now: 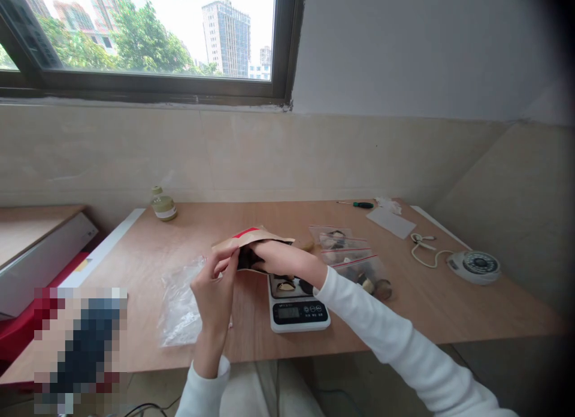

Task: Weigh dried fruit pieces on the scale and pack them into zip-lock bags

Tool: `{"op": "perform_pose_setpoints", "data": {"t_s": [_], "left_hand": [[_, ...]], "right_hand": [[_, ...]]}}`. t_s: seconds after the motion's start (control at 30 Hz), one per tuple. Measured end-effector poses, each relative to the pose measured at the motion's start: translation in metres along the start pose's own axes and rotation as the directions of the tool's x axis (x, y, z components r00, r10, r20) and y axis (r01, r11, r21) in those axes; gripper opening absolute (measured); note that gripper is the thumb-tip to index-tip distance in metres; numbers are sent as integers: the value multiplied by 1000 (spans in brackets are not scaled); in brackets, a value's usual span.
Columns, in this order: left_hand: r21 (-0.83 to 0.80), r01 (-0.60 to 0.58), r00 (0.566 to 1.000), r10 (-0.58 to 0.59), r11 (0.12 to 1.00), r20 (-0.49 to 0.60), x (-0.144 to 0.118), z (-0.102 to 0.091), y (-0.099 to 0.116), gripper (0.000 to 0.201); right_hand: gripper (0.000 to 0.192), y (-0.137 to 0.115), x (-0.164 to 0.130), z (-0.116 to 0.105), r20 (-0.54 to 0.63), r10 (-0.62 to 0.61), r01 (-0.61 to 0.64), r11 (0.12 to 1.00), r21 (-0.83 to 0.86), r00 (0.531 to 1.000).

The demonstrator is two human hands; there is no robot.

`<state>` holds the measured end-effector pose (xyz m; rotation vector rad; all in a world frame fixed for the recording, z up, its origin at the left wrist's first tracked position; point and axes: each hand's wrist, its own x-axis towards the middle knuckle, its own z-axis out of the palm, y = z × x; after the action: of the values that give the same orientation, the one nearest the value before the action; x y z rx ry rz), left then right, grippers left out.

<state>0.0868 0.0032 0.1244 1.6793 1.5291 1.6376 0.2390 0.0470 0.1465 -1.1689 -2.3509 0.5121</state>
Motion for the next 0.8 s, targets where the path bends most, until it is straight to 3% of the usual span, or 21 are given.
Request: {"op": "perform_pose_setpoints", "data": {"t_s": [0.1, 0.37, 0.5, 0.67, 0.8], "left_hand": [[-2, 9, 1000, -9, 1000, 10, 0, 1, 1, 18], [-35, 37, 999, -36, 999, 26, -1, 2, 1, 16], [-21, -18, 999, 19, 1000, 48, -4, 2, 2, 14], [-9, -74, 996, 74, 997, 54, -9, 5, 0, 11], [-16, -104, 992, 105, 994, 72, -15, 10, -1, 10]], "right_hand": [[27, -9, -18, -11, 87, 82, -69, 988, -141, 993], [33, -13, -39, -12, -78, 85, -97, 983, -158, 993], [32, -13, -42, -10, -58, 150, -158, 971, -182, 987], [37, -1, -42, -3, 42, 159, -142, 952, -271, 986], [41, 14, -23, 11, 50, 182, -161, 948, -274, 982]]}}
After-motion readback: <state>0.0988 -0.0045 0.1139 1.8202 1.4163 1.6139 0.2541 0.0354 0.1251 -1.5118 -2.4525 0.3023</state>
